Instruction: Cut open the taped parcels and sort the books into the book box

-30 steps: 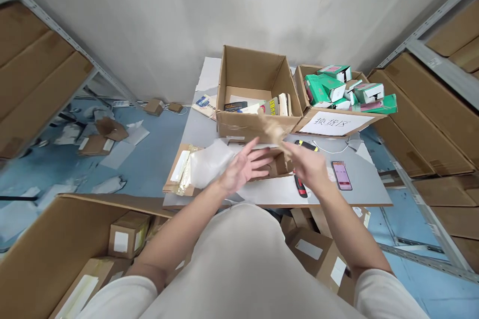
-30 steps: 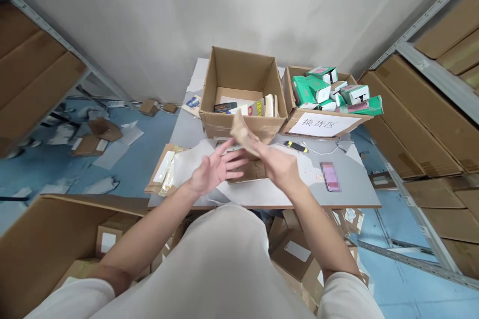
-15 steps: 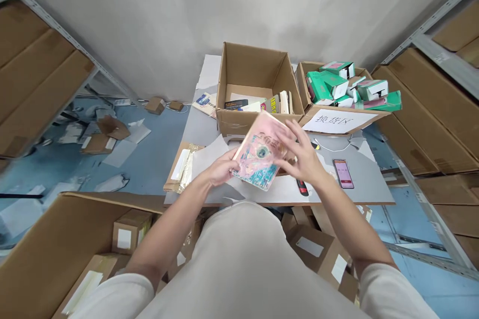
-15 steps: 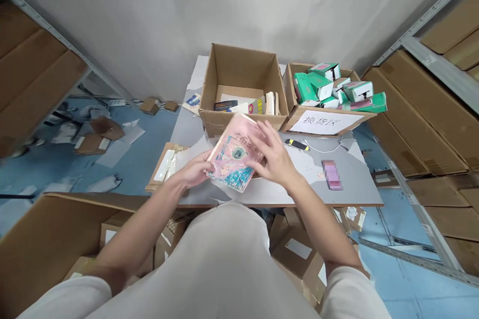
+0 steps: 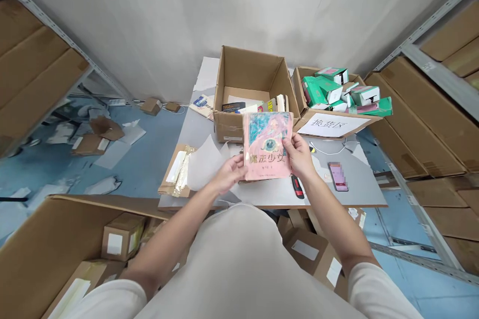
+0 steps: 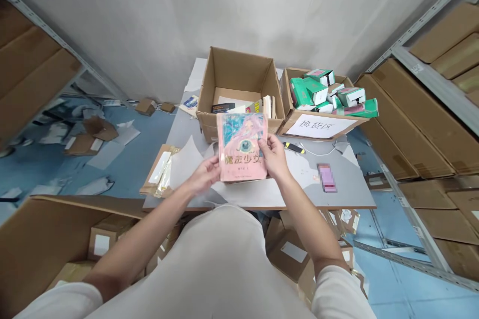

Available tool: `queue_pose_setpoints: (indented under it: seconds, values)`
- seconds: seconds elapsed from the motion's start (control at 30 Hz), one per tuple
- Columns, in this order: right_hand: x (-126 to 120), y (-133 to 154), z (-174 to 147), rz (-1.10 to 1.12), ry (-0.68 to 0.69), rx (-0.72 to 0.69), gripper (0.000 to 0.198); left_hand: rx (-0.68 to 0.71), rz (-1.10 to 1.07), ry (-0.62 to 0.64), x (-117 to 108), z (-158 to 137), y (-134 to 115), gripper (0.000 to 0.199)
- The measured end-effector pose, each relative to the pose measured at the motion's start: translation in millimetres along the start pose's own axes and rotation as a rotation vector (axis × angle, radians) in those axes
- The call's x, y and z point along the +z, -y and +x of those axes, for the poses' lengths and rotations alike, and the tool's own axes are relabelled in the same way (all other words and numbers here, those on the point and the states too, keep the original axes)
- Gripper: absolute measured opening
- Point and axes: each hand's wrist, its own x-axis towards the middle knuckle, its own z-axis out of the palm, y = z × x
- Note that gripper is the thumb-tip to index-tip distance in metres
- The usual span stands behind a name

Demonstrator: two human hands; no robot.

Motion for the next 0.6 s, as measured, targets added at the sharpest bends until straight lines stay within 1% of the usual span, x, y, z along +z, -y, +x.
queue_pose_setpoints:
  seconds: [0.07, 0.13, 0.2, 0.3, 0.37, 0.43, 0.5, 0.57, 0.6]
  values:
    - [4, -4, -3, 0.045, -0.104, -0.016, 0.043, 0.007, 0.053, -0.088, 10, -2, 14, 0.06]
    - [3, -2, -3, 0.064, -0.121, -0.019, 0.045, 0.025, 0.088, -0.141, 18, -3, 18, 0.055]
    - [-3, 4, 1, 0.083, -0.105, 0.015, 0.048, 0.033, 0.113, -0.149, 20, -3, 17, 0.053]
    - [-17, 13, 10, 0.069, -0.104, 0.071, 0.05, 0.036, 0.131, -0.138, 17, -4, 13, 0.051]
    - [-25, 16, 14, 0.06, -0.108, 0.062, 0.047, 0.047, 0.108, -0.14, 15, -4, 14, 0.049]
    - [-30, 17, 16, 0.108, -0.067, 0.039, 0.045, 0.065, 0.027, -0.145, 13, -4, 17, 0.047]
    - [-32, 17, 16, 0.185, 0.025, 0.0, 0.045, 0.05, -0.108, -0.114, 12, -4, 18, 0.044]
    - [-31, 19, 17, 0.222, 0.144, -0.06, 0.051, -0.034, -0.236, -0.019, 12, -3, 18, 0.043]
    - [-30, 20, 19, 0.216, 0.208, -0.085, 0.058, -0.097, -0.278, 0.041, 13, -3, 17, 0.042]
